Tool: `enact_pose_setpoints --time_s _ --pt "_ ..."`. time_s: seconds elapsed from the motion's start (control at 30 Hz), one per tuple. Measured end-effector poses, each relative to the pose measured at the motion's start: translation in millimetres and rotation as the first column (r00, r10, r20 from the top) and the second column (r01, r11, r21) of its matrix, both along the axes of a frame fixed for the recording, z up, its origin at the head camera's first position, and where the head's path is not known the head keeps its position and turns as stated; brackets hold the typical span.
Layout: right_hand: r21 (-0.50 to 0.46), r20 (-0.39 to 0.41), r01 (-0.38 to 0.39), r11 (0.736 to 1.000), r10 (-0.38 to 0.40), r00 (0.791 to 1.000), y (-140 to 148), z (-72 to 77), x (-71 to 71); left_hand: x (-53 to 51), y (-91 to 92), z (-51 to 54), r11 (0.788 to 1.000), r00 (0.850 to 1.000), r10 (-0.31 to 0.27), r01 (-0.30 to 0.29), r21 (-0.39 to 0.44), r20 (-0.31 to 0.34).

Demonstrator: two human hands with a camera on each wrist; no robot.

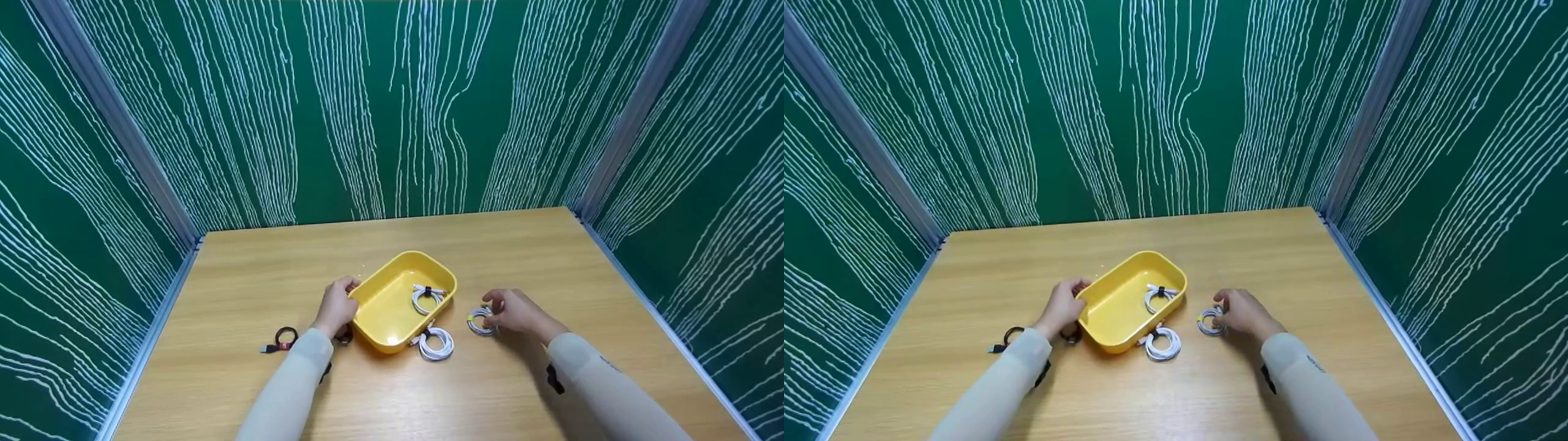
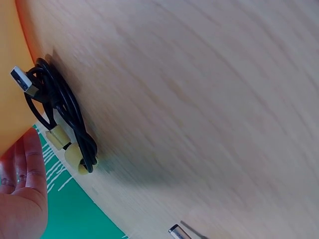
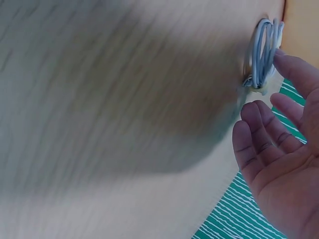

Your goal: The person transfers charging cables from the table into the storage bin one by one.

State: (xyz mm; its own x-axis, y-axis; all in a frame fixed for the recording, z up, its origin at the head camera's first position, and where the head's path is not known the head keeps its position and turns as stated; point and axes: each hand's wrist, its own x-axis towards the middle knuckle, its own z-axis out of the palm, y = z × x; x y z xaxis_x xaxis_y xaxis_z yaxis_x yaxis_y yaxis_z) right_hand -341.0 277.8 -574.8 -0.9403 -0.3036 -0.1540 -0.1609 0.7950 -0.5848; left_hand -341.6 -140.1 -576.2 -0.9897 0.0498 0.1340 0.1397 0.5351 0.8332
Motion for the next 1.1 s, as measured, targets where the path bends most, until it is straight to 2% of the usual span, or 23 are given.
enact_pose_setpoints --time_s 0.2,0.3,0.8,0.87,1.1 --pt "0.005 -0.061 -0.024 1.000 0.024 0.998 -1.0 -4.8 0.5 -1.1 -2.4 -1.4 1.000 1.000 -0.005 0.004 -0.020 -0.025" --pt "0.003 -0.066 -0.034 0.999 0.034 0.997 -2.2 -6.0 0.5 -1.1 -2.7 -1.7 1.000 1.000 -0.007 0.007 -0.015 -0.024" --pt "-0.010 0.019 0.020 1.000 -0.019 1.000 -9.7 -7.0 -1.9 -0.1 -1.2 -2.1 1.000 1.000 -0.009 0.008 0.015 0.019" --pt "-0.016 0.011 0.026 1.000 -0.026 1.000 -10.3 -7.5 -1.9 -0.1 -1.2 -1.9 1.000 1.000 -0.011 0.010 0.016 0.019" --pt "-0.016 -0.118 -0.014 1.000 0.012 0.993 -9.8 -9.8 -1.5 0.6 -1.6 -0.1 1.000 1.000 -0.010 0.010 0.004 0.012"
